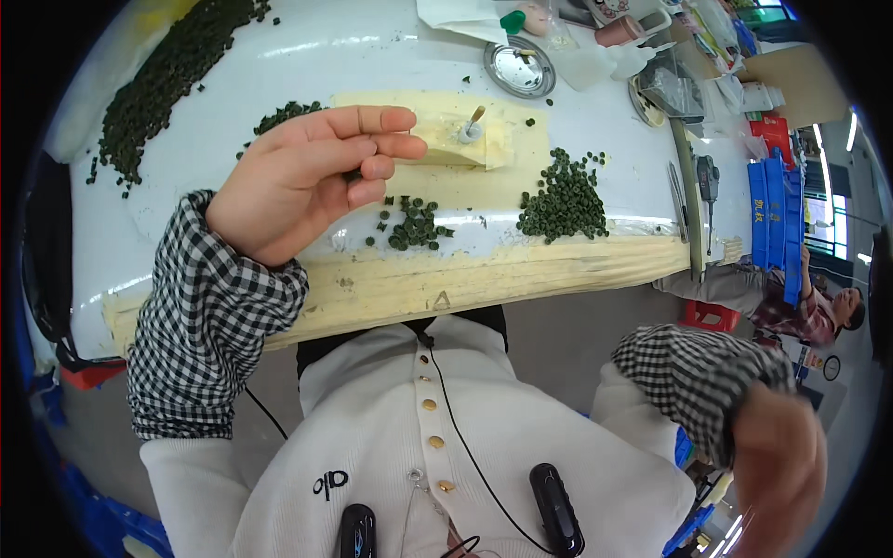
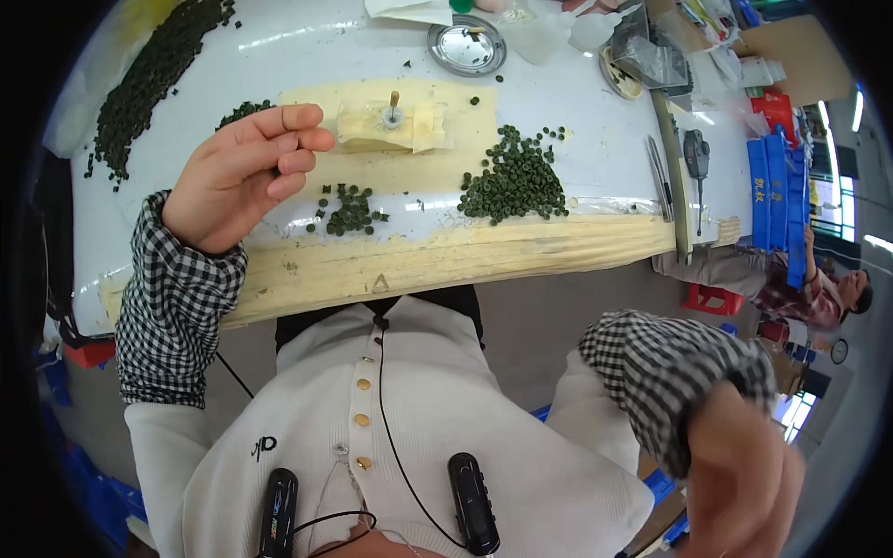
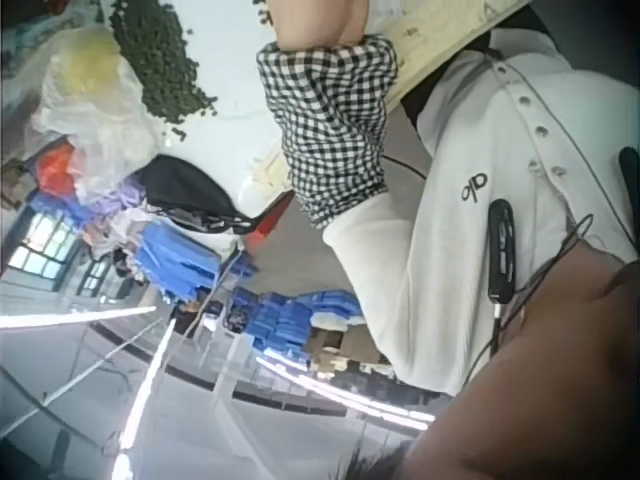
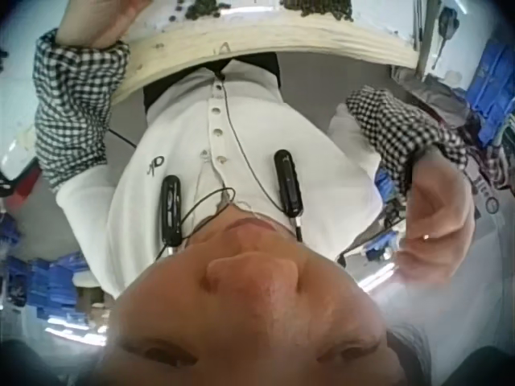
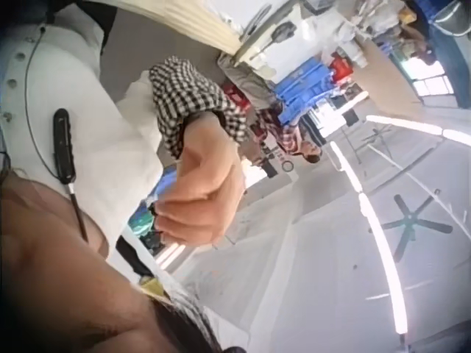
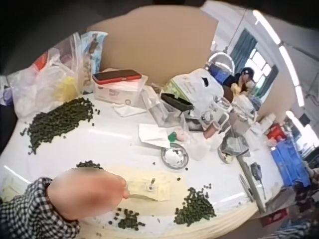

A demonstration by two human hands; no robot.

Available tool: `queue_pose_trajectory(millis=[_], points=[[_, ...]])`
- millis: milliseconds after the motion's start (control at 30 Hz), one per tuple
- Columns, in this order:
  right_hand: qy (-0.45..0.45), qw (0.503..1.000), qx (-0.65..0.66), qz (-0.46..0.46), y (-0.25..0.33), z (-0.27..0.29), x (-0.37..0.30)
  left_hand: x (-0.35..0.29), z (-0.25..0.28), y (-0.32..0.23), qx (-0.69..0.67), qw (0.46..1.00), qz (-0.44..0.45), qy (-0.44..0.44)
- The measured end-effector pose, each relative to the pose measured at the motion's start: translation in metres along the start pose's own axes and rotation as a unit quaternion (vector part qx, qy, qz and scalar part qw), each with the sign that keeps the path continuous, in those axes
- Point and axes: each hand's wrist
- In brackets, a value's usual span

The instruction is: Assembling small green toy components onto a white plastic base at a factory workbench.

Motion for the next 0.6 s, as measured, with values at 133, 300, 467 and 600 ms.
queue_pose_trajectory(millis=[133, 300, 467, 600], points=[[0.011, 0.841, -0.341, -0.42, -0.033, -0.025, -0.035, 0.002, -0.017, -0.001, -0.015, 0.996, -0.009, -0.092], [0.017, 0.82, -0.437, -0.369, -0.091, -0.045, -0.069, -0.002, -0.007, 0.002, -0.018, 0.998, 0.0, -0.065], [0.114, 0.794, -0.454, -0.388, -0.114, -0.048, -0.072, -0.003, -0.021, 0.008, 0.007, 0.996, -0.001, -0.094], [0.159, 0.785, -0.44, -0.407, -0.121, -0.048, -0.082, -0.001, -0.026, 0.014, 0.036, 0.998, -0.024, -0.043]])
Point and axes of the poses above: each hand's wrist, its own x-axis towards the middle knuckle, its own z-axis out of the back of the hand, y = z × x, and after that the axes turned 5 degrees about -x, right-handed
